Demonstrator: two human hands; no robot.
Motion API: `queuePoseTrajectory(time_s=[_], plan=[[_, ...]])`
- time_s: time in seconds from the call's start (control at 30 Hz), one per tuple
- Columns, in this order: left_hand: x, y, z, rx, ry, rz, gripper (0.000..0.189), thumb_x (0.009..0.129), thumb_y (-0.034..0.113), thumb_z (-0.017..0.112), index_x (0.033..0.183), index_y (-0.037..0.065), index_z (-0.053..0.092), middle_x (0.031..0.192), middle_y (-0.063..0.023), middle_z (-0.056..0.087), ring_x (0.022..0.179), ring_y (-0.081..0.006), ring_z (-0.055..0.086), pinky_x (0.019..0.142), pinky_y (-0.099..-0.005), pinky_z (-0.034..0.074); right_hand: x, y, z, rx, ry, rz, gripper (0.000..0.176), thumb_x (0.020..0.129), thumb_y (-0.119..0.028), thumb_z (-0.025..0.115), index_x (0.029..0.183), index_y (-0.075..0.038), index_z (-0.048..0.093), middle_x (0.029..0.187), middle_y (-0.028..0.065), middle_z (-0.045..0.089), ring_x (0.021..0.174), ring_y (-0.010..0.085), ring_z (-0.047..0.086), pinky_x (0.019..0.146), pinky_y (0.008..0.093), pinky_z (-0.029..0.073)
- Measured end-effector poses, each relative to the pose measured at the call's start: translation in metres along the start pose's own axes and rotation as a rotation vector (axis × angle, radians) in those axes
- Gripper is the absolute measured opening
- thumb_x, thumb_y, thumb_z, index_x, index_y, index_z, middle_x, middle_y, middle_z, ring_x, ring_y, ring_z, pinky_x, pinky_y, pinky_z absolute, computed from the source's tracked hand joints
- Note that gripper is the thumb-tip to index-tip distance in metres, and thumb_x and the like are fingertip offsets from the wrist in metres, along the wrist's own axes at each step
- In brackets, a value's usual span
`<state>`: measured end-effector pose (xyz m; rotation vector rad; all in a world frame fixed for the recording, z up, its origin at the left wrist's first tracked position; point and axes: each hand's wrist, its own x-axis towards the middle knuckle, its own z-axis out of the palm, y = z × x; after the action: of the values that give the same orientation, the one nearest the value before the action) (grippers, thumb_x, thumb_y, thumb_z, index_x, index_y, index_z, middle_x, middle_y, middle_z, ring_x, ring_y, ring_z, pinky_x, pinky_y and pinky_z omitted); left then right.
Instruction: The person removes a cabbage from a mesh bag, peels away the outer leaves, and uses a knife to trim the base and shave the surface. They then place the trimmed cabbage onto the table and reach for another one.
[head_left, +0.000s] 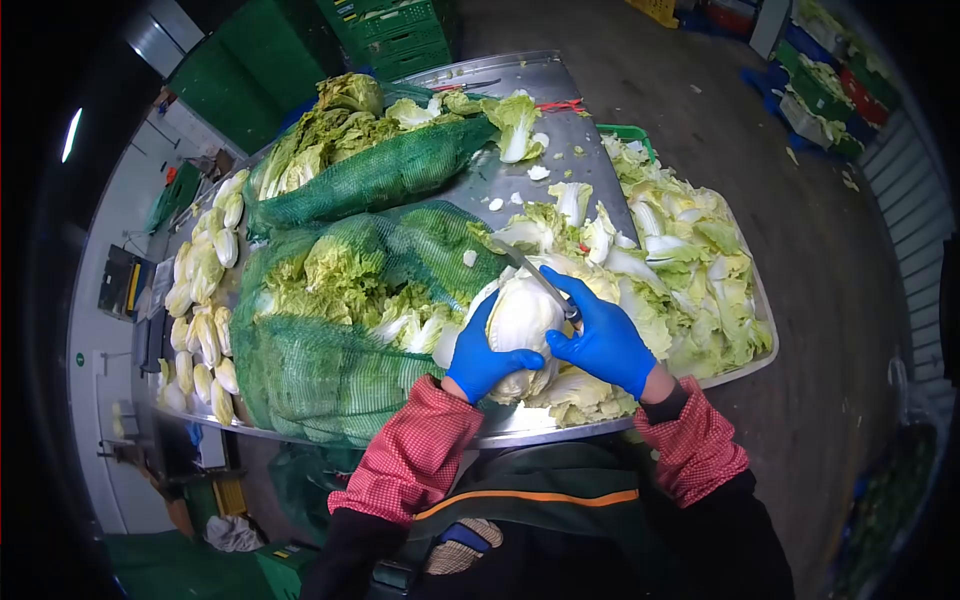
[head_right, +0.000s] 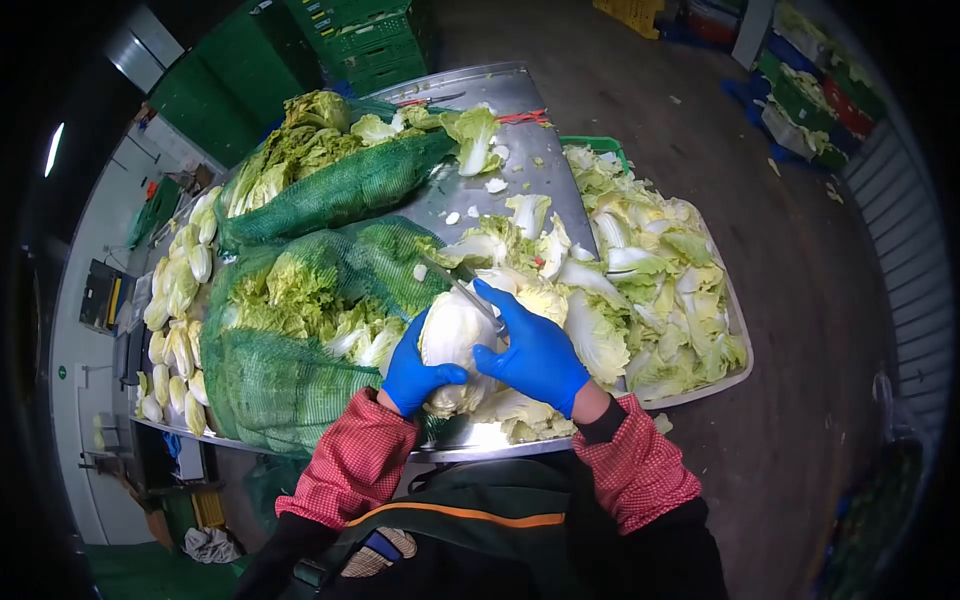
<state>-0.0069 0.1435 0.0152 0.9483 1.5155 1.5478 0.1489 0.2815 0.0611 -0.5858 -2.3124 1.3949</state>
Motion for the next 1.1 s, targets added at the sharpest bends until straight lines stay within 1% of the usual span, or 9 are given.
queuePoseTrajectory(time_s=[0.27, 0.37, 0.4, 0.5, 0.6, 0.73, 0.83, 1.0, 1.1], plan=[[-0.006, -0.02, -0.005, -0.153, 0.067, -0.111, 0.087, 0.072, 0.035, 0.08, 0.139, 0.0, 0.037, 0.134, -0.0185, 0.048, 0.123, -0.0291, 0.05, 0.107, -0.0411, 0.038, -0.004, 0.005, 0.001, 0.051, 0.119, 0.298, 0.051, 0.072, -0.003, 0.055, 0.122, -0.015, 0.063, 0.081, 0.0029, 0.063, 0.061, 0.0085, 0.053, 0.059, 0.0235, 0.046], [-0.018, -0.001, -0.004, -0.764, 0.125, -0.418, 0.08, 0.081, 0.051, 0.063, 0.141, 0.003, 0.038, 0.134, -0.0172, 0.051, 0.12, -0.0315, 0.053, 0.103, -0.0429, 0.042, -0.007, 0.016, -0.013, 0.086, 0.25, 0.257, 0.051, 0.073, 0.0, 0.054, 0.122, -0.014, 0.063, 0.079, -0.0016, 0.061, 0.059, 0.0035, 0.048, 0.056, 0.0198, 0.042], [-0.017, -0.001, -0.011, -0.857, 0.143, -0.441, 0.075, 0.087, 0.055, 0.052, 0.14, 0.003, 0.041, 0.134, -0.0177, 0.051, 0.118, -0.034, 0.054, 0.103, -0.0449, 0.043, -0.004, 0.023, -0.014, 0.124, 0.343, 0.185, 0.045, 0.076, -0.007, 0.055, 0.118, -0.017, 0.064, 0.059, 0.0045, 0.052, 0.049, 0.0117, 0.047, 0.051, 0.0267, 0.042], [-0.012, -0.003, -0.02, -1.296, 0.067, -0.398, 0.071, 0.088, 0.054, 0.051, 0.139, 0.005, 0.042, 0.129, -0.0169, 0.055, 0.114, -0.033, 0.057, 0.1, -0.0453, 0.046, 0.0, 0.032, -0.027, -0.324, 0.263, 0.198, 0.061, 0.079, -0.023, 0.068, 0.136, -0.017, 0.05, 0.07, 0.0076, 0.059, 0.057, 0.0171, 0.057, 0.059, 0.0323, 0.048], [0.0, 0.033, 0.012, -1.271, 0.006, -0.241, 0.071, 0.09, 0.057, 0.048, 0.14, 0.007, 0.041, 0.131, -0.0168, 0.054, 0.116, -0.0324, 0.056, 0.101, -0.0452, 0.044, 0.004, 0.016, -0.007, -0.384, 0.318, -0.087, 0.075, 0.08, -0.038, 0.072, 0.143, -0.014, 0.04, 0.077, 0.0097, 0.061, 0.065, 0.0204, 0.064, 0.063, 0.0343, 0.05], [0.007, 0.019, 0.012, -1.182, 0.008, -0.332, 0.066, 0.096, 0.053, 0.04, 0.142, 0.005, 0.038, 0.134, -0.0173, 0.051, 0.119, -0.0316, 0.054, 0.104, -0.0431, 0.042, 0.01, -0.011, 0.001, 0.541, -0.203, 0.403, 0.068, 0.085, -0.042, 0.069, 0.139, -0.009, 0.044, 0.085, 0.0065, 0.062, 0.065, 0.0135, 0.059, 0.053, 0.0273, 0.049], [0.01, 0.033, 0.001, -0.954, -0.029, -0.517, 0.066, 0.096, 0.052, 0.041, 0.142, 0.005, 0.038, 0.136, -0.0177, 0.05, 0.118, -0.0311, 0.054, 0.104, -0.044, 0.041, 0.01, -0.008, 0.006, 0.306, 0.027, 0.139, 0.063, 0.085, -0.041, 0.069, 0.137, -0.012, 0.047, 0.082, 0.0049, 0.061, 0.063, 0.0128, 0.058, 0.054, 0.0269, 0.048], [-0.006, 0.01, 0.0, -0.716, 0.068, -0.478, 0.065, 0.09, 0.027, 0.061, 0.142, 0.001, 0.032, 0.133, -0.0157, 0.05, 0.12, -0.0279, 0.053, 0.101, -0.038, 0.044, 0.007, 0.004, 0.015, -0.009, -0.024, 0.105, 0.069, 0.083, -0.042, 0.07, 0.142, -0.018, 0.044, 0.085, 0.0124, 0.063, 0.073, 0.0206, 0.062, 0.072, 0.0335, 0.051], [-0.003, -0.001, 0.0, -0.699, -0.017, -0.331, 0.075, 0.086, 0.031, 0.066, 0.143, 0.0, 0.03, 0.134, -0.0159, 0.049, 0.122, -0.0279, 0.051, 0.102, -0.0382, 0.042, 0.006, 0.003, 0.01, -0.04, -0.1, 0.12, 0.076, 0.079, -0.044, 0.072, 0.144, -0.018, 0.041, 0.09, 0.0152, 0.066, 0.08, 0.0266, 0.065, 0.076, 0.0365, 0.052]])
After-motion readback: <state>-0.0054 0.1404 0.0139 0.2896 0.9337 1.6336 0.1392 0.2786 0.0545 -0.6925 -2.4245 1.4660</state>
